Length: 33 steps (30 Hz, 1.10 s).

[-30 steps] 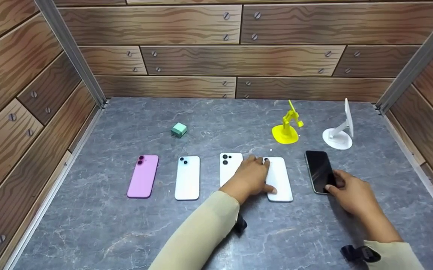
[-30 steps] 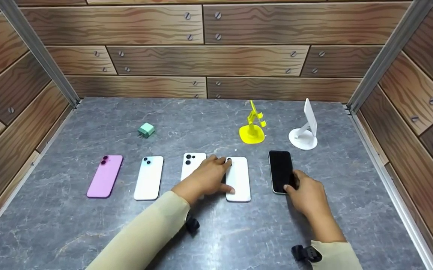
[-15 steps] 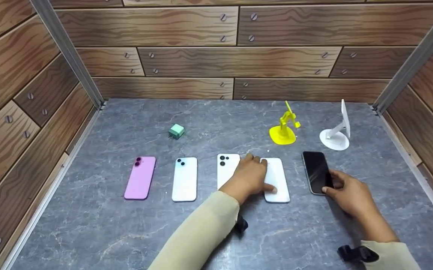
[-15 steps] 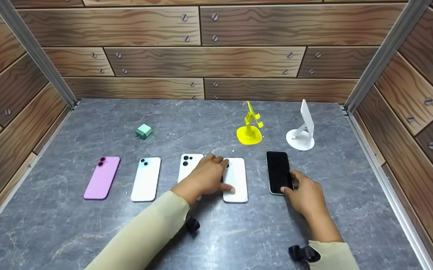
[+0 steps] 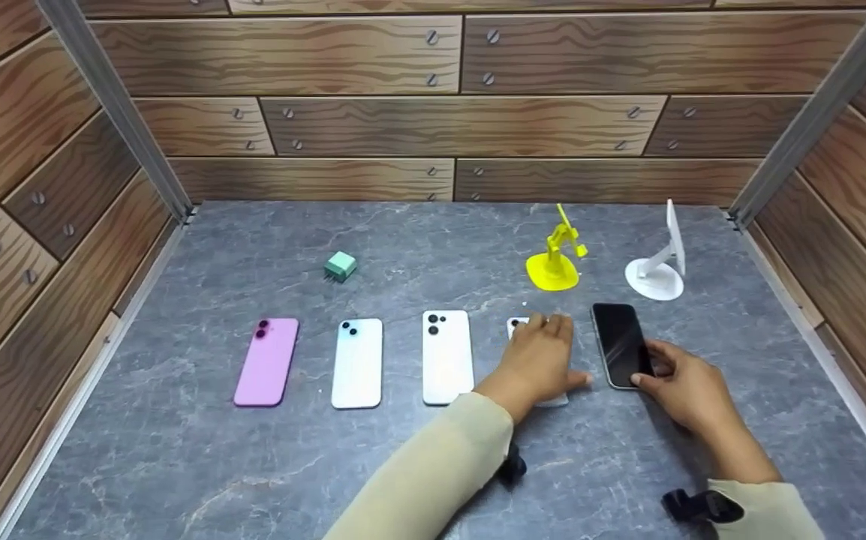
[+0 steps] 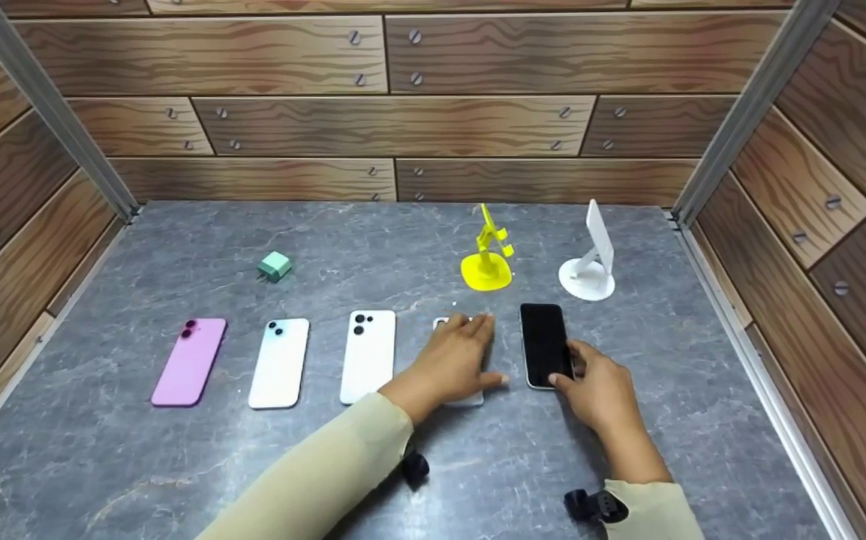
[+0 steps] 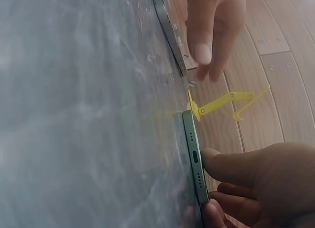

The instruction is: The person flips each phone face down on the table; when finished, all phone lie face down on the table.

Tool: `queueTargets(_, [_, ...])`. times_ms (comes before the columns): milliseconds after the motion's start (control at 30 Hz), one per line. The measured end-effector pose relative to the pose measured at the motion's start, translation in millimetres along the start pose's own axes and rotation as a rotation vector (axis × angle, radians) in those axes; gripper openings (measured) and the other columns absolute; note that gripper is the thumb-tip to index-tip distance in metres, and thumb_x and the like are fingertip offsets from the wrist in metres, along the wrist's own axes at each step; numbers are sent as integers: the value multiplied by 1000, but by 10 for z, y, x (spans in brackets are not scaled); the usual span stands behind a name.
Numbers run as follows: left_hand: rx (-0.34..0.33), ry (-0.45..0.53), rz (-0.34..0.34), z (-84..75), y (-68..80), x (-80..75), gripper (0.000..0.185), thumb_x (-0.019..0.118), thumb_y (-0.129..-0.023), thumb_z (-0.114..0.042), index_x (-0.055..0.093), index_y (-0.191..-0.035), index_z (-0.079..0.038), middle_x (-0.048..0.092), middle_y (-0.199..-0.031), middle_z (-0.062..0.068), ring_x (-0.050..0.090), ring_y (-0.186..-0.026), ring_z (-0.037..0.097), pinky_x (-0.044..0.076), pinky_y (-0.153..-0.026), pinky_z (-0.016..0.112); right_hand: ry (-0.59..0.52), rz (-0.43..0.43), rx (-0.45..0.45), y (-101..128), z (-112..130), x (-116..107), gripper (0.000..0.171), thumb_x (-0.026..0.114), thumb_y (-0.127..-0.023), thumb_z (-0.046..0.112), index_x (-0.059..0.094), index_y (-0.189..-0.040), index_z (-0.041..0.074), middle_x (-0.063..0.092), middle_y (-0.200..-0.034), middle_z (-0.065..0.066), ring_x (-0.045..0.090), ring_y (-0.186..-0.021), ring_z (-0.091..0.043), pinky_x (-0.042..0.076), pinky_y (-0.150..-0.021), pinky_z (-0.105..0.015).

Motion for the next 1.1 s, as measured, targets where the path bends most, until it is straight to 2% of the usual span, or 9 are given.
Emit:
queueTargets(333, [20, -4, -3, -118, -52, 125, 92, 69, -97, -72, 46, -166, -16, 57, -162, -6, 51, -142, 17, 45, -115, 33, -2, 9, -19, -33, 59, 70, 70, 81, -99, 25, 53, -155, -6, 71, -134, -34, 73, -113, -47, 56, -96, -65])
queueTargets(500, [52, -16, -12, -293, -94, 176, 87, 67, -96, -75, 49, -163, -21, 58, -160, -11, 53, -138, 14, 45, -113, 31, 2, 12, 3, 31, -9, 49, 70, 81, -99, 25, 52, -156, -5, 71, -133, -34, 73, -115, -48, 55, -97, -66])
queueTargets(700, [97, -98, 8, -469, -158, 209, 87, 63, -96, -78, 48, -164, -26, 57, -159, -13, 50, -137, 11, 43, -107, 29, 15, 9, 17, 83, -84, -9, 70, 79, -100, 25, 51, -157, -5, 71, -133, -35, 73, -115, -50, 54, -98, -67])
queueTargets(833, [97, -118, 9, -487, -165, 184, 81, 63, -97, -78, 53, -160, -28, 60, -153, -14, 51, -132, 10, 44, -104, 28, 12, 8, 10, 73, -77, -20, 70, 79, -100, 26, 51, -157, -6, 68, -139, -33, 73, -116, -49, 55, -98, -66])
queueTargets(1000, [88, -115, -2, -444, -168, 149, 72, 65, -96, -77, 62, -149, -28, 64, -145, -15, 52, -125, 8, 44, -98, 28, -18, 19, 18, 39, -43, -32, 73, 79, -100, 26, 49, -157, -8, 65, -145, -31, 72, -120, -46, 57, -95, -55])
queueTargets(1100, [80, -119, 6, -414, -182, 139, 72, 64, -97, -77, 62, -150, -28, 63, -147, -15, 51, -127, 8, 43, -99, 28, -36, 29, 32, 14, -21, -52, 73, 78, -101, 25, 48, -157, -10, 64, -148, -31, 70, -123, -46, 57, -94, -46])
Point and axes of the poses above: each hand's wrist, its own y-axis away from the middle knuckle, its own x-axis out of the palm, z = x × y, the point moved 5 cm from there along -y, towards the middle knuckle
